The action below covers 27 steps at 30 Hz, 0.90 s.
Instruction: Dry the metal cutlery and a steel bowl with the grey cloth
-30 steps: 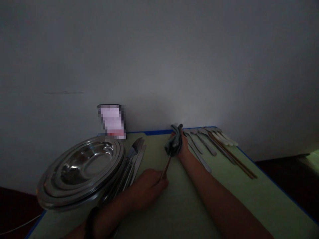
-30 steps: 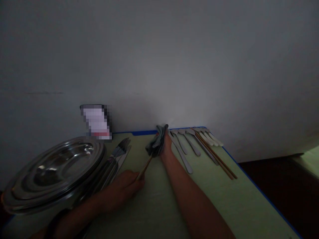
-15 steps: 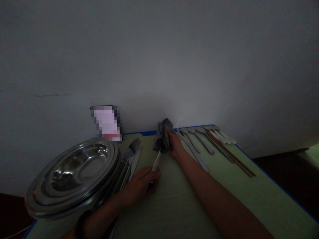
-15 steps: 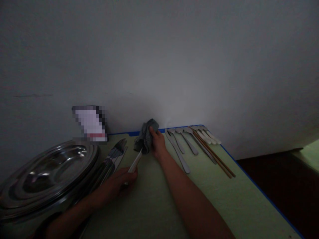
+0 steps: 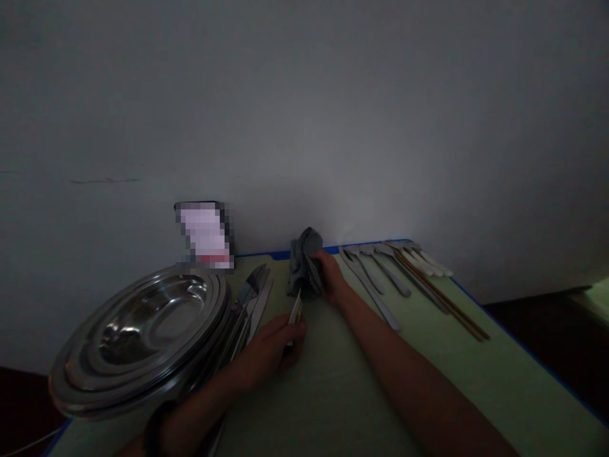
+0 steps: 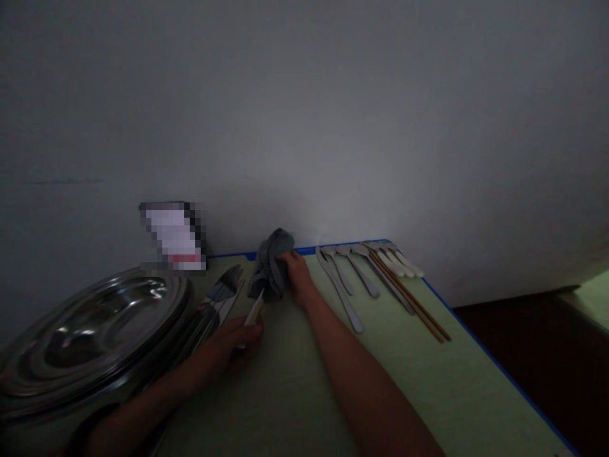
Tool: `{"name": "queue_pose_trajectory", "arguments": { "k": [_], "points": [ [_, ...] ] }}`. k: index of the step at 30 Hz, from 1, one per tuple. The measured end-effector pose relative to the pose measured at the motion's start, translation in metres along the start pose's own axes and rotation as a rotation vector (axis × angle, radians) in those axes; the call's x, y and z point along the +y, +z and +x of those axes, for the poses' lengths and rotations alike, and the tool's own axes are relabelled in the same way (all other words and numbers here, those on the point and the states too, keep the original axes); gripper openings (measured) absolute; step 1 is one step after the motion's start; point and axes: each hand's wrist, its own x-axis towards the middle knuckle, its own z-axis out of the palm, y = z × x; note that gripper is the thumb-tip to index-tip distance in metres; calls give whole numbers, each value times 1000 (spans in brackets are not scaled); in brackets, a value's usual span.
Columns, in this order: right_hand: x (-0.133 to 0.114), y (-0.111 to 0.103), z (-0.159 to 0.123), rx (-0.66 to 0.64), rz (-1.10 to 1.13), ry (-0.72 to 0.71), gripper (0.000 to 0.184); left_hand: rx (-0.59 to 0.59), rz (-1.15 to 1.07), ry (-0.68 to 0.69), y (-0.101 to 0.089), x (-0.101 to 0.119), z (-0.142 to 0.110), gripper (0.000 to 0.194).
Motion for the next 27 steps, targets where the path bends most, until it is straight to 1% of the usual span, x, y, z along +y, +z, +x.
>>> {"name": "queue_pose_trajectory", "arguments": {
  "k": [2,5,7,9,12,16,19,24,27],
  "points": [
    [-1,3,-2,-5,3,4,11,22,101,17,-1,1,-1,32],
    [0,4,-2,43,17,-19,15,46,302,81,-1,5,-4,29],
    [3,3,0,86,20,-33,16,36,417,129,0,8,-6,28],
    [5,1,2,125,13,-39,16,16,499,138,2,11,-7,30],
    [6,0,4,184,-1,-42,14,-11,539,105,5,14,-9,31],
    [5,0,4,229,-2,-26,10,-28,587,107,5,14,-11,30],
    [3,-1,3,202,10,6,14,-15,583,95,3,13,-11,29],
    [1,1,0,119,43,18,23,-38,442,64,1,15,-9,30],
    [1,1,0,81,61,23,28,-30,423,60,3,17,-8,31]
  ]
}}
